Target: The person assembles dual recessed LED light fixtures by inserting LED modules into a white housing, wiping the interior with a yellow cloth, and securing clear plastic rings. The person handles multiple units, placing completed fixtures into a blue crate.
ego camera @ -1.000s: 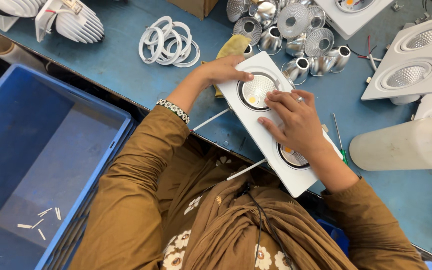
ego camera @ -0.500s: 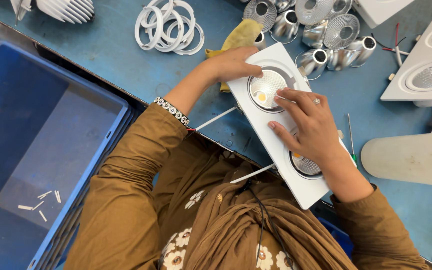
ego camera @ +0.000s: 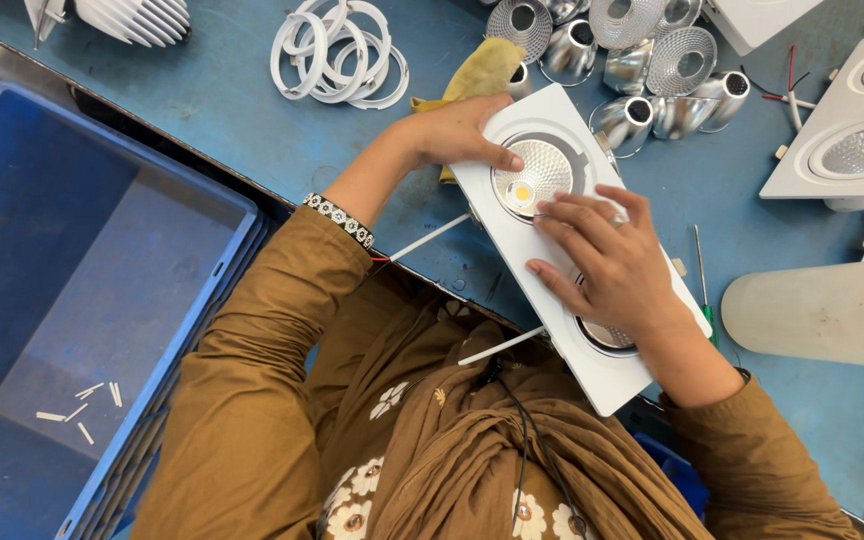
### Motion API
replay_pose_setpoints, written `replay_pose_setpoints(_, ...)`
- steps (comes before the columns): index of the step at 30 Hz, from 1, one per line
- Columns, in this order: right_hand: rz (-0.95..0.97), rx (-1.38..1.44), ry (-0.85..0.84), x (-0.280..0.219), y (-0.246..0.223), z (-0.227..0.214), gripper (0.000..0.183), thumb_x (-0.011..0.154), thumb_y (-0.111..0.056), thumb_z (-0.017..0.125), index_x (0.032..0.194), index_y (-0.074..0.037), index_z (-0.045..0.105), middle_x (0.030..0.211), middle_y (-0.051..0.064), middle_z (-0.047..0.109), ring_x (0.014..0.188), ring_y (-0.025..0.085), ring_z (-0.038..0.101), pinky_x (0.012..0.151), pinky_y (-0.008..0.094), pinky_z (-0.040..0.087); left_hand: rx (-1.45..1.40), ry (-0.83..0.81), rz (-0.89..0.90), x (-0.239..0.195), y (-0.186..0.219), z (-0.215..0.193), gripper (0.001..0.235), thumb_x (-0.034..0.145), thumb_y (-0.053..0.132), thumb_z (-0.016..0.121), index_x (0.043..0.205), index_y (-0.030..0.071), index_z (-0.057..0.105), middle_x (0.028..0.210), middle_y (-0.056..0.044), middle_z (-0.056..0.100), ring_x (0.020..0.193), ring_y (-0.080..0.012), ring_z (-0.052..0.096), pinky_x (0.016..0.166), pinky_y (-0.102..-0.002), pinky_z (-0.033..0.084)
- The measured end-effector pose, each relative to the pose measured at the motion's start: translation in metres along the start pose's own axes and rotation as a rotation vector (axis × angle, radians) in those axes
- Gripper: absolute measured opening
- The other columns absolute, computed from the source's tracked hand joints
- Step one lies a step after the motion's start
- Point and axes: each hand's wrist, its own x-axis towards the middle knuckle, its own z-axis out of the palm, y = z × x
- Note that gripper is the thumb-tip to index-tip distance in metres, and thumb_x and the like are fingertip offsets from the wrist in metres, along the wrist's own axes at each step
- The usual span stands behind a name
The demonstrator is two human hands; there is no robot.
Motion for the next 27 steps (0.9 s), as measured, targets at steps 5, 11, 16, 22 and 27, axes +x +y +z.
replay_pose_setpoints(5,0.005,-0.012,0.016,0.0,-0.001,0.002,0.032,0.092,-0.031,0.076,0.114,-0.009,0.07,0.125,0.004,0.068,0.124,0.022,0.063,0.109,0.047,0.043,0.139,0.082,-0.072,0.006,-0.003,0.004,0.067,0.071,0.046,0.088,0.116,0.003,0.065,0.109,-0.013,0.077,0.097,-0.0226,0.076,0.084,-0.033,0.059)
replay_pose_setpoints(11,0.125,-0.053,-0.008,-0.001,0.001,0.004,0.043,0.093,-0.035,0.075,0.122,-0.005,0.07,0.125,0.006,0.066,0.117,0.024,0.061,0.109,0.047,0.04,0.196,0.085,-0.047,0.008,-0.008,0.003,0.073,0.068,0.053,0.089,0.116,0.003,0.064,0.109,-0.014,0.076,0.1,-0.0239,0.074,0.086,-0.034,0.057)
replay_pose_setpoints(16,0.131,-0.027,0.0,-0.001,0.003,0.005,0.047,0.093,-0.036,0.074,0.125,-0.003,0.068,0.126,0.007,0.065,0.12,0.025,0.061,0.109,0.045,0.039,0.201,0.086,-0.081,0.008,-0.006,0.004,0.073,0.067,0.053,0.089,0.116,0.005,0.064,0.108,-0.014,0.076,0.099,-0.0239,0.075,0.085,-0.035,0.058)
replay_pose_setpoints(22,0.085,-0.018,0.003,-0.001,0.004,0.007,0.051,0.091,-0.04,0.076,0.123,-0.001,0.07,0.119,0.008,0.065,0.119,0.024,0.062,0.109,0.045,0.038,0.173,0.123,-0.245,0.013,0.007,0.006,0.064,0.064,0.046,0.088,0.111,0.008,0.069,0.106,-0.012,0.077,0.094,-0.0237,0.076,0.081,-0.034,0.057)
replay_pose_setpoints(27,0.078,0.016,-0.004,0.005,0.008,0.005,0.052,0.089,-0.04,0.076,0.12,0.001,0.07,0.115,0.008,0.066,0.116,0.024,0.062,0.106,0.044,0.038,0.34,0.066,-0.331,0.028,0.026,0.0,0.062,0.062,0.044,0.089,0.107,0.007,0.071,0.106,-0.012,0.075,0.093,-0.0241,0.074,0.08,-0.034,0.056)
